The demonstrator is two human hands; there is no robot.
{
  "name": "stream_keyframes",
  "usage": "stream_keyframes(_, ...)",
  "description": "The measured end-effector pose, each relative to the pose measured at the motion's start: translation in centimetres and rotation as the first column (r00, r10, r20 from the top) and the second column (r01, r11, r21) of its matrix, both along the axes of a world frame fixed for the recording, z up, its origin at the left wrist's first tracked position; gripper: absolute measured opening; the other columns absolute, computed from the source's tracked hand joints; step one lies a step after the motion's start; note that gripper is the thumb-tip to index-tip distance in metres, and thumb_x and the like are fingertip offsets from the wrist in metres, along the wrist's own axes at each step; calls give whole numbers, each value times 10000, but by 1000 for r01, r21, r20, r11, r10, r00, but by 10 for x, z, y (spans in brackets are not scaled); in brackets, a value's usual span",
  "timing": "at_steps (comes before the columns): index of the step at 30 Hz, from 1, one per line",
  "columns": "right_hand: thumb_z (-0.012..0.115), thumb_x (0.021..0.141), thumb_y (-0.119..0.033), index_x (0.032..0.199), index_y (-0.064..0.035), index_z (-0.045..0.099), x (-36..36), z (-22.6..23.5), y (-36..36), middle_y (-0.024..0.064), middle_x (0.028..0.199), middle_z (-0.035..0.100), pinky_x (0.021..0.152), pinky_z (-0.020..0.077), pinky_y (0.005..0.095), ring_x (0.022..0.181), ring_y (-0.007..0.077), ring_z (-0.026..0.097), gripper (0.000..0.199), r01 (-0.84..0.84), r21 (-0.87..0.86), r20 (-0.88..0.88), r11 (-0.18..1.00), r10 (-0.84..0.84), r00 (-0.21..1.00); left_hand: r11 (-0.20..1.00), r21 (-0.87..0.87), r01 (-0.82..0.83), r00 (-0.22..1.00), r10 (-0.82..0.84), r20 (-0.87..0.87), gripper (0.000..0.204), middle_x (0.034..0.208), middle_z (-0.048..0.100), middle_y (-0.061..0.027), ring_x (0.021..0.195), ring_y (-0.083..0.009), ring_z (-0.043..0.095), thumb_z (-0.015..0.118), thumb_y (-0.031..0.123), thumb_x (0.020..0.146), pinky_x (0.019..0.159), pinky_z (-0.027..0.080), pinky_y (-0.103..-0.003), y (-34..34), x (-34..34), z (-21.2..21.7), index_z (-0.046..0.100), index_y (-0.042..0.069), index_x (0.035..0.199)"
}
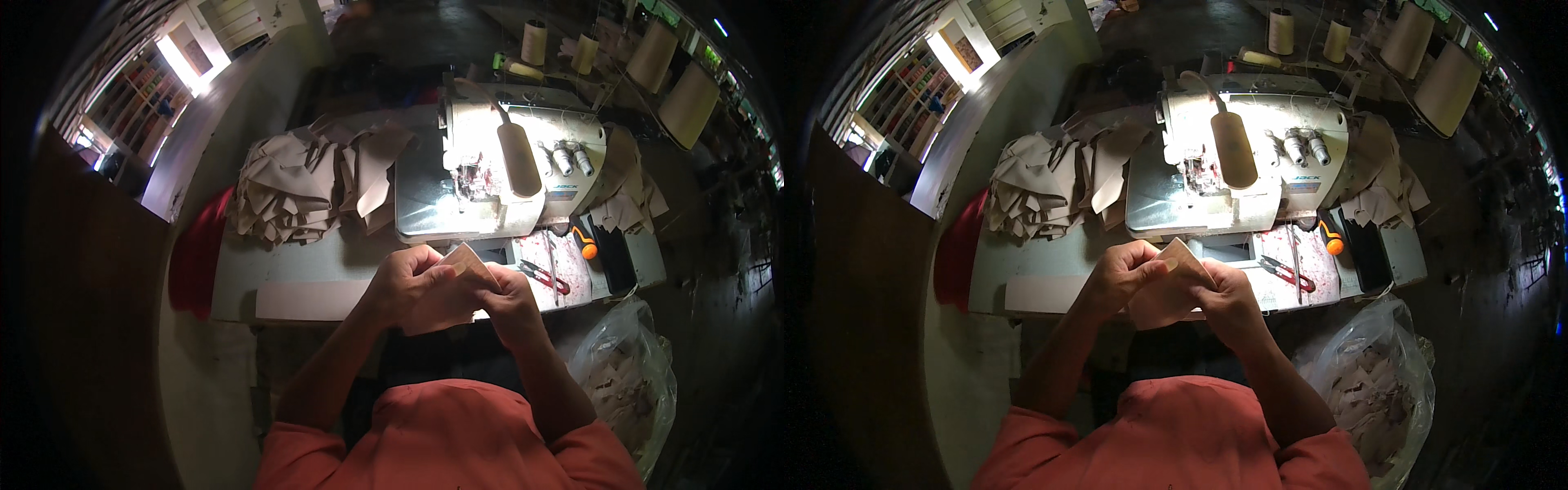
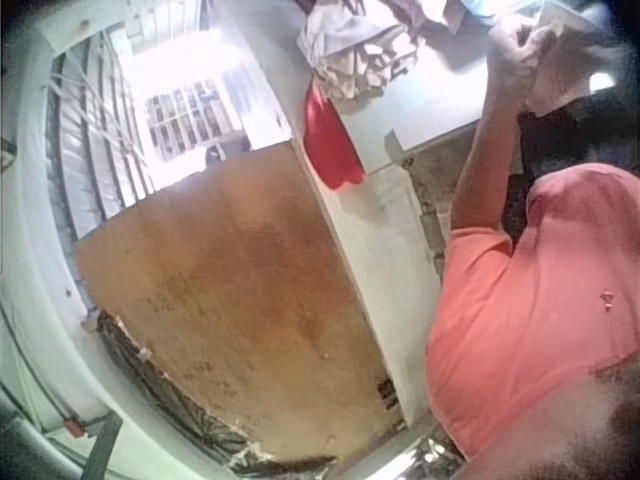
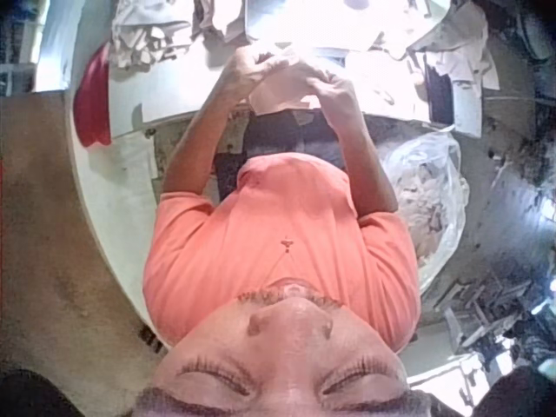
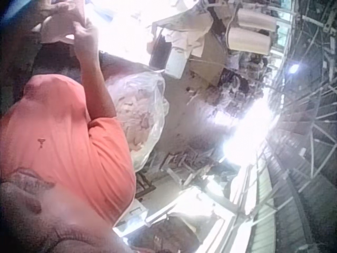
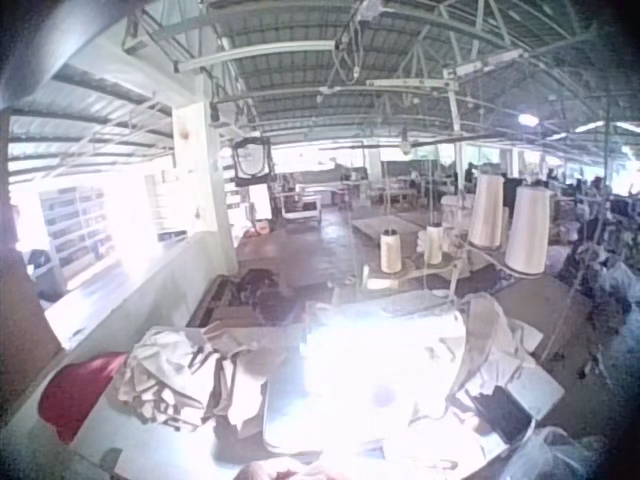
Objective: The person repeatedly picks up small beige fabric pieces from a pile, folds them by hand, and places them on a sewing machine table. The process is continuous and repetitive throughout the clip.
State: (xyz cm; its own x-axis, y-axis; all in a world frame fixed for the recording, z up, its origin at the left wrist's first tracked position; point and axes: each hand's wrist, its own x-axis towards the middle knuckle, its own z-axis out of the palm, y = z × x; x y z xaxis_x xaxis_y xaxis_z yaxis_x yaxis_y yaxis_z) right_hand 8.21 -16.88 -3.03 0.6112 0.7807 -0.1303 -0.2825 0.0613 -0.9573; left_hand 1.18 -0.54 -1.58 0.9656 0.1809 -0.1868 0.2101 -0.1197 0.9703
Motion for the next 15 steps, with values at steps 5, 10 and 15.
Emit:
stream_keyframes(5,497,733,68,947,38,509,-2,11,8,69,807,580,663,458,202,741,81,546,216,73,-3,151,997,-72,986,997,78,-20,996,14,84,137,747,553,-10,721,-59,498,515,119,820,639,422,-207,-3,-2,4,563,-9,826)
stream_keyframes(10,554,743,17,911,40,532,3,19,5,58,775,590,641,446,197,722,72,541,171,39,-85,117,996,-29,993,991,131,-3,976,-26,217,130,778,570,-16,738,-69,510,508,89,814,656,422,-208,-1,-4,4,570,-9,874)
stream_keyframes(15,591,743,-20,886,26,555,2,14,7,40,774,596,633,451,207,698,70,544,154,117,-86,350,989,-80,933,997,-24,-78,975,81,208,175,781,593,-49,735,-94,545,517,109,800,646,441,-231,-2,-5,-1,577,-9,914)
